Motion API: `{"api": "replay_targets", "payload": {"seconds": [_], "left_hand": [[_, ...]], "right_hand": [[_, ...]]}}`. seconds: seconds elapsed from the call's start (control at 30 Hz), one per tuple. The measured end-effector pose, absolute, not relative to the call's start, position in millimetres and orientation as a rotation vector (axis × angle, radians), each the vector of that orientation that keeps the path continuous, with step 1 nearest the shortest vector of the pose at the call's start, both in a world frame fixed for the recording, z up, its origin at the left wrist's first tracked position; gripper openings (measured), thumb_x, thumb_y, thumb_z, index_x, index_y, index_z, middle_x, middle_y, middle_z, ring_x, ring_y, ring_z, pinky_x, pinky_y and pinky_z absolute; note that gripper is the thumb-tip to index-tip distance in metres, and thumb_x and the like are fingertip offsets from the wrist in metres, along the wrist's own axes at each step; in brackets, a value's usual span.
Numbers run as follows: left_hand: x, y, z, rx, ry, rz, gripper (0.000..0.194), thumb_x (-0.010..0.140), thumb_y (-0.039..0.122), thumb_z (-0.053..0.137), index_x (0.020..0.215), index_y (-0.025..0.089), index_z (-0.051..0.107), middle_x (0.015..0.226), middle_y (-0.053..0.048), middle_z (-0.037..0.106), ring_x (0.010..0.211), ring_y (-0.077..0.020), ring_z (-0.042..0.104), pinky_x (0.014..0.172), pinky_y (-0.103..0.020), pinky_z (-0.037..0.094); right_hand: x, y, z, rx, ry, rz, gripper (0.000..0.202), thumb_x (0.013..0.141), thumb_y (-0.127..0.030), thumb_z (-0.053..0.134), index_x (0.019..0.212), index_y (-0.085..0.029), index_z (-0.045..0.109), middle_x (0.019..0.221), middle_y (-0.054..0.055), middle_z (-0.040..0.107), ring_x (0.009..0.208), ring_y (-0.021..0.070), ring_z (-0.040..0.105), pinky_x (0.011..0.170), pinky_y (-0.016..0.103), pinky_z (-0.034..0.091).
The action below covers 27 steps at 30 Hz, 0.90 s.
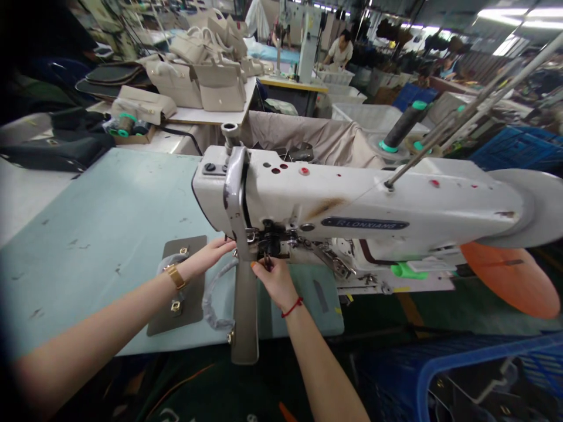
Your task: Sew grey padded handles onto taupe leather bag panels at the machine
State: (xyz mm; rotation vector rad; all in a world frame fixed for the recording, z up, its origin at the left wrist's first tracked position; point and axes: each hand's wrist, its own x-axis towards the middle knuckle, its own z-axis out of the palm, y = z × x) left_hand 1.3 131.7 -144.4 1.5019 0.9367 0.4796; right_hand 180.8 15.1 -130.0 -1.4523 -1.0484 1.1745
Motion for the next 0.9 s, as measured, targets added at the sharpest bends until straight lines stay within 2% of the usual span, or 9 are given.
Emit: {"api": "replay_targets", "payload": {"seconds": [0.13,0.23,0.3,0.37,0.43,0.53,0.6,0.77,0.9], "left_hand": [[-6.2,105.6,-171.6,1.365,0.925,0.535,0.061,0.084,0.053,0.052,0.137,0.024,0.043,0.144,-0.006,0.044,0.131,-0.0268,0.039,0.11,-0.04,0.033],[-4.1,86.1,-187.1,1.132,0.766,0.588,0.07,0.084,0.051,0.056,0.144,0.031,0.026,0.147,-0.005,0.038,0.13,-0.0272,0.041,0.106,-0.042,0.038],[-4.0,80.0,-192.7,1.032,0.7,0.595,0.072,0.085,0.049,0.057,0.145,0.031,0.023,0.148,-0.006,0.036,0.129,-0.028,0.043,0.105,-0.044,0.039],[-6.7,77.7,-194.3,1.011,0.682,0.577,0.076,0.082,0.05,0.061,0.145,0.027,0.025,0.147,-0.01,0.037,0.128,-0.0296,0.044,0.105,-0.045,0.039],[-11.0,76.2,-192.9,1.025,0.662,0.565,0.081,0.078,0.052,0.065,0.144,0.023,0.027,0.146,-0.013,0.038,0.128,-0.0312,0.043,0.106,-0.045,0.037],[-14.0,72.6,-187.9,1.125,0.677,0.584,0.088,0.073,0.056,0.068,0.144,0.022,0.029,0.147,-0.014,0.035,0.129,-0.0343,0.041,0.108,-0.046,0.034],[-10.4,71.0,-183.1,1.277,0.75,0.606,0.092,0.069,0.06,0.069,0.143,0.02,0.031,0.147,-0.016,0.036,0.129,-0.0362,0.04,0.11,-0.047,0.03],[14.1,69.7,-163.5,1.466,0.855,0.729,0.074,0.08,0.064,0.05,0.136,0.015,0.042,0.142,-0.014,0.043,0.134,-0.0332,0.033,0.115,-0.044,0.021],[31.3,63.8,-154.1,1.339,1.08,0.772,0.081,0.081,0.069,0.04,0.138,0.011,0.04,0.144,-0.014,0.04,0.138,-0.0356,0.023,0.116,-0.048,0.013]], "right_hand": [[183.3,-3.0,-123.6,-1.491,-1.13,1.167,0.03,0.079,-0.038,0.061,0.062,-0.014,0.058,0.059,-0.002,0.051,0.056,0.0104,0.044,0.054,0.022,0.032],[205.0,-31.7,-107.7,-1.547,-1.222,1.134,0.027,0.082,-0.037,0.06,0.067,-0.014,0.064,0.065,0.002,0.062,0.062,0.0143,0.055,0.059,0.024,0.039],[235.3,-55.9,-85.8,-1.637,-1.271,1.019,0.025,0.084,-0.038,0.057,0.079,-0.016,0.067,0.074,0.005,0.068,0.072,0.0186,0.062,0.068,0.028,0.045],[277.8,-79.2,-52.8,-1.774,-1.219,0.707,0.027,0.083,-0.041,0.059,0.085,-0.016,0.067,0.078,0.01,0.07,0.076,0.0215,0.064,0.073,0.032,0.047],[328.5,-96.1,-10.6,-1.904,-1.116,0.169,0.032,0.083,-0.045,0.059,0.087,-0.014,0.068,0.082,0.017,0.069,0.078,0.0218,0.064,0.075,0.034,0.047],[407.6,-102.2,58.5,-1.968,-0.955,-0.559,0.053,0.087,-0.054,0.049,0.107,-0.007,0.067,0.093,0.024,0.067,0.082,0.0208,0.062,0.069,0.034,0.041],[455.2,-93.4,98.4,-2.128,-0.889,-0.798,0.069,0.086,-0.064,0.042,0.111,-0.004,0.066,0.093,0.026,0.066,0.084,0.0234,0.061,0.064,0.037,0.035],[533.4,-49.4,146.5,-2.764,-0.836,-0.573,0.083,0.081,-0.077,0.031,0.107,-0.009,0.07,0.109,0.029,0.062,0.1,0.0344,0.055,0.059,0.038,0.026],[555.7,-25.6,146.4,-2.873,-0.959,-0.387,0.07,0.093,-0.058,0.025,0.099,-0.007,0.072,0.104,0.027,0.064,0.092,0.03,0.058,0.065,0.036,0.034]]}}
